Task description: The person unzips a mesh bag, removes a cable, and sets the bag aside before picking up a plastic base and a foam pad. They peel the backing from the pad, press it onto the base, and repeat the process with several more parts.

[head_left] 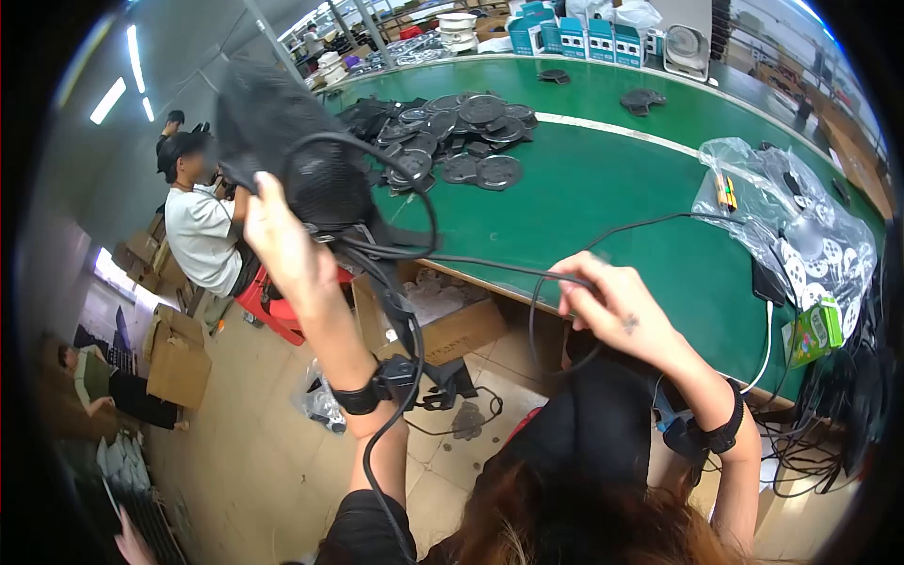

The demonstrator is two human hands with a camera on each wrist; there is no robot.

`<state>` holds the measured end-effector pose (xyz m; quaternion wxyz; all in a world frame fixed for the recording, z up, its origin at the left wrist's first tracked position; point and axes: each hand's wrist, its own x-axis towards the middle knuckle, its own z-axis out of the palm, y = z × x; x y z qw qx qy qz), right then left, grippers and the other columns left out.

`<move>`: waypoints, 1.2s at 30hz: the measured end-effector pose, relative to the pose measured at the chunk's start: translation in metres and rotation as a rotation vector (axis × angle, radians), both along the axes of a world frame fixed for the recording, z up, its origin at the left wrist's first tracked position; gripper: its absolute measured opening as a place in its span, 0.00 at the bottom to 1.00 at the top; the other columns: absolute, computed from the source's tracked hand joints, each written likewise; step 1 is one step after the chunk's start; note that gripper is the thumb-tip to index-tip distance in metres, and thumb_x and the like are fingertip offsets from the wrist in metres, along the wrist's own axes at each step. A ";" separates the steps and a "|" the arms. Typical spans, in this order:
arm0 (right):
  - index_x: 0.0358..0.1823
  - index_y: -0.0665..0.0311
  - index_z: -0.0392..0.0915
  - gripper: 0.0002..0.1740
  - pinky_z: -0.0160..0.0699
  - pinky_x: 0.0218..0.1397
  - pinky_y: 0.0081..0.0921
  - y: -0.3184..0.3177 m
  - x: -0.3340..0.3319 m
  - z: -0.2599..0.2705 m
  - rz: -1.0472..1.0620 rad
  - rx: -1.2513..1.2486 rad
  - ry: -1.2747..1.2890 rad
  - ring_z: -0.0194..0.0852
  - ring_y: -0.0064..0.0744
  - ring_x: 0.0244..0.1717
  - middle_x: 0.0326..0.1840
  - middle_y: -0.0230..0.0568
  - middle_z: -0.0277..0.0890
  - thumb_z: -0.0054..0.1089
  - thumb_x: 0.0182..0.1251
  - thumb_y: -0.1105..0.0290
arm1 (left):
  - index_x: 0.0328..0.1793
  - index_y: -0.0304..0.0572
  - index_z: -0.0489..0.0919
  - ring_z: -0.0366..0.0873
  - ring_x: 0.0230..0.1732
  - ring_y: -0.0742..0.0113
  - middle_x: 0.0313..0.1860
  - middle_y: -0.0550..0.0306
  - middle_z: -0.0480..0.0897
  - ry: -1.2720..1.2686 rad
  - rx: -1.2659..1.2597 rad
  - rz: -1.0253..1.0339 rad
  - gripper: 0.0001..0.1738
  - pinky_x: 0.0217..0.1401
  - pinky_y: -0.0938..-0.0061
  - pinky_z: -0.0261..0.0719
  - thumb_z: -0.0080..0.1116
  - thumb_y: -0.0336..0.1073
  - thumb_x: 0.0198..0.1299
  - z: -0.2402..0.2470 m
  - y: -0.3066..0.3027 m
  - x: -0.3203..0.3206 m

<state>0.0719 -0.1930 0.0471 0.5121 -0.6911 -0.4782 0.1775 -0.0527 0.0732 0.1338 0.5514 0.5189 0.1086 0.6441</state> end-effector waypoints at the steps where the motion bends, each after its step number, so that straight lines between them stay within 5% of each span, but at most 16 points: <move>1: 0.44 0.68 0.71 0.10 0.72 0.24 0.20 0.000 0.005 -0.003 0.010 0.005 0.113 0.72 0.20 0.20 0.23 0.36 0.75 0.42 0.65 0.75 | 0.40 0.35 0.74 0.74 0.35 0.75 0.34 0.60 0.77 0.020 0.004 -0.009 0.12 0.38 0.78 0.74 0.48 0.38 0.67 -0.013 0.006 0.004; 3: 0.42 0.70 0.72 0.09 0.69 0.22 0.17 -0.002 0.018 -0.005 0.085 0.015 0.445 0.68 0.17 0.17 0.23 0.33 0.73 0.42 0.66 0.75 | 0.37 0.35 0.75 0.68 0.30 0.78 0.31 0.63 0.76 0.128 -0.006 0.041 0.12 0.34 0.81 0.69 0.49 0.37 0.66 -0.045 0.020 0.011; 7: 0.44 0.70 0.74 0.11 0.61 0.17 0.13 -0.008 0.049 -0.005 0.088 -0.079 0.494 0.59 0.12 0.15 0.23 0.31 0.71 0.46 0.65 0.73 | 0.18 0.41 0.64 0.52 0.22 0.80 0.18 0.70 0.60 0.225 -0.168 0.092 0.20 0.23 0.77 0.52 0.51 0.37 0.64 -0.107 0.049 0.037; 11: 0.48 0.68 0.74 0.14 0.60 0.19 0.12 -0.012 0.066 0.002 -0.007 -0.063 0.587 0.57 0.12 0.18 0.24 0.28 0.68 0.50 0.64 0.69 | 0.18 0.31 0.65 0.56 0.21 0.76 0.14 0.61 0.63 0.651 -0.134 0.178 0.23 0.24 0.74 0.57 0.51 0.40 0.62 -0.127 0.051 0.059; 13: 0.48 0.67 0.74 0.14 0.62 0.22 0.13 -0.007 0.071 -0.001 -0.048 -0.037 0.561 0.58 0.12 0.20 0.26 0.28 0.68 0.50 0.64 0.69 | 0.37 0.26 0.75 0.77 0.38 0.39 0.34 0.29 0.77 1.031 0.225 0.352 0.23 0.45 0.55 0.71 0.45 0.46 0.63 -0.142 0.052 0.071; 15: 0.49 0.66 0.74 0.14 0.64 0.25 0.13 -0.004 0.076 -0.002 -0.105 -0.004 0.542 0.59 0.12 0.22 0.28 0.28 0.69 0.50 0.64 0.69 | 0.53 0.26 0.70 0.72 0.50 0.31 0.46 0.22 0.73 1.170 0.277 0.391 0.29 0.54 0.51 0.68 0.42 0.50 0.63 -0.129 0.034 0.078; 17: 0.50 0.64 0.73 0.13 0.62 0.27 0.12 0.000 0.080 0.002 -0.155 0.056 0.613 0.59 0.12 0.24 0.29 0.26 0.68 0.52 0.65 0.70 | 0.63 0.27 0.61 0.74 0.49 0.34 0.56 0.21 0.66 1.224 0.277 0.282 0.34 0.52 0.54 0.72 0.44 0.52 0.63 -0.136 0.045 0.086; 19: 0.52 0.61 0.71 0.15 0.66 0.31 0.15 0.000 0.092 0.002 -0.151 0.097 0.586 0.64 0.15 0.28 0.35 0.30 0.70 0.53 0.65 0.67 | 0.65 0.28 0.58 0.76 0.50 0.45 0.64 0.26 0.59 0.910 -0.017 -0.150 0.35 0.45 0.62 0.78 0.49 0.50 0.62 -0.131 0.035 0.090; 21: 0.55 0.62 0.68 0.17 0.71 0.36 0.18 0.000 0.100 0.010 -0.165 0.110 0.552 0.69 0.20 0.34 0.39 0.36 0.71 0.51 0.66 0.65 | 0.73 0.34 0.47 0.71 0.52 0.63 0.71 0.40 0.50 0.731 -0.212 -0.383 0.43 0.42 0.74 0.79 0.58 0.41 0.59 -0.128 0.028 0.096; 23: 0.58 0.62 0.64 0.22 0.74 0.43 0.30 -0.002 0.105 0.018 -0.210 -0.005 0.291 0.72 0.31 0.41 0.42 0.42 0.72 0.50 0.67 0.60 | 0.73 0.32 0.43 0.72 0.43 0.74 0.62 0.52 0.62 0.656 -0.214 -0.337 0.43 0.50 0.71 0.77 0.56 0.35 0.60 -0.132 0.021 0.109; 27: 0.61 0.61 0.61 0.26 0.65 0.55 0.45 -0.022 0.071 0.027 -0.531 -0.177 -0.934 0.64 0.59 0.54 0.56 0.62 0.62 0.54 0.61 0.66 | 0.71 0.35 0.55 0.66 0.59 0.67 0.72 0.52 0.52 0.544 -0.118 -0.535 0.32 0.61 0.68 0.71 0.51 0.30 0.62 -0.134 0.010 0.097; 29: 0.59 0.60 0.64 0.27 0.66 0.51 0.43 -0.039 0.030 0.049 -0.249 -0.106 -0.852 0.66 0.52 0.52 0.53 0.57 0.65 0.57 0.55 0.72 | 0.69 0.35 0.60 0.62 0.66 0.58 0.71 0.50 0.57 0.505 -0.140 -0.593 0.26 0.59 0.68 0.74 0.48 0.27 0.64 -0.138 -0.002 0.067; 30: 0.59 0.59 0.65 0.27 0.70 0.43 0.42 -0.043 0.010 0.050 -0.064 -0.053 -0.783 0.72 0.48 0.42 0.42 0.50 0.72 0.56 0.54 0.70 | 0.68 0.35 0.60 0.62 0.66 0.57 0.70 0.49 0.58 0.532 -0.095 -0.570 0.26 0.59 0.68 0.73 0.48 0.28 0.64 -0.146 -0.005 0.049; 31: 0.58 0.61 0.68 0.24 0.74 0.43 0.37 -0.044 -0.012 0.062 0.163 -0.352 -0.515 0.76 0.45 0.36 0.40 0.45 0.77 0.57 0.58 0.67 | 0.68 0.34 0.60 0.63 0.66 0.55 0.69 0.49 0.60 0.563 -0.050 -0.546 0.25 0.60 0.67 0.73 0.47 0.28 0.64 -0.155 -0.010 0.031; 33: 0.65 0.60 0.63 0.32 0.73 0.25 0.25 -0.045 -0.052 0.047 0.364 -0.329 -0.495 0.73 0.32 0.20 0.25 0.32 0.74 0.57 0.60 0.57 | 0.67 0.33 0.61 0.65 0.65 0.58 0.66 0.48 0.65 0.745 0.065 -0.431 0.25 0.63 0.69 0.67 0.48 0.27 0.63 -0.171 -0.022 -0.004; 36: 0.66 0.55 0.62 0.32 0.65 0.20 0.17 -0.015 -0.082 0.022 0.273 -0.059 -0.717 0.64 0.21 0.16 0.19 0.25 0.62 0.56 0.60 0.57 | 0.68 0.34 0.60 0.66 0.64 0.58 0.66 0.48 0.66 0.731 -0.056 -0.575 0.27 0.63 0.70 0.65 0.48 0.27 0.62 -0.185 -0.057 -0.033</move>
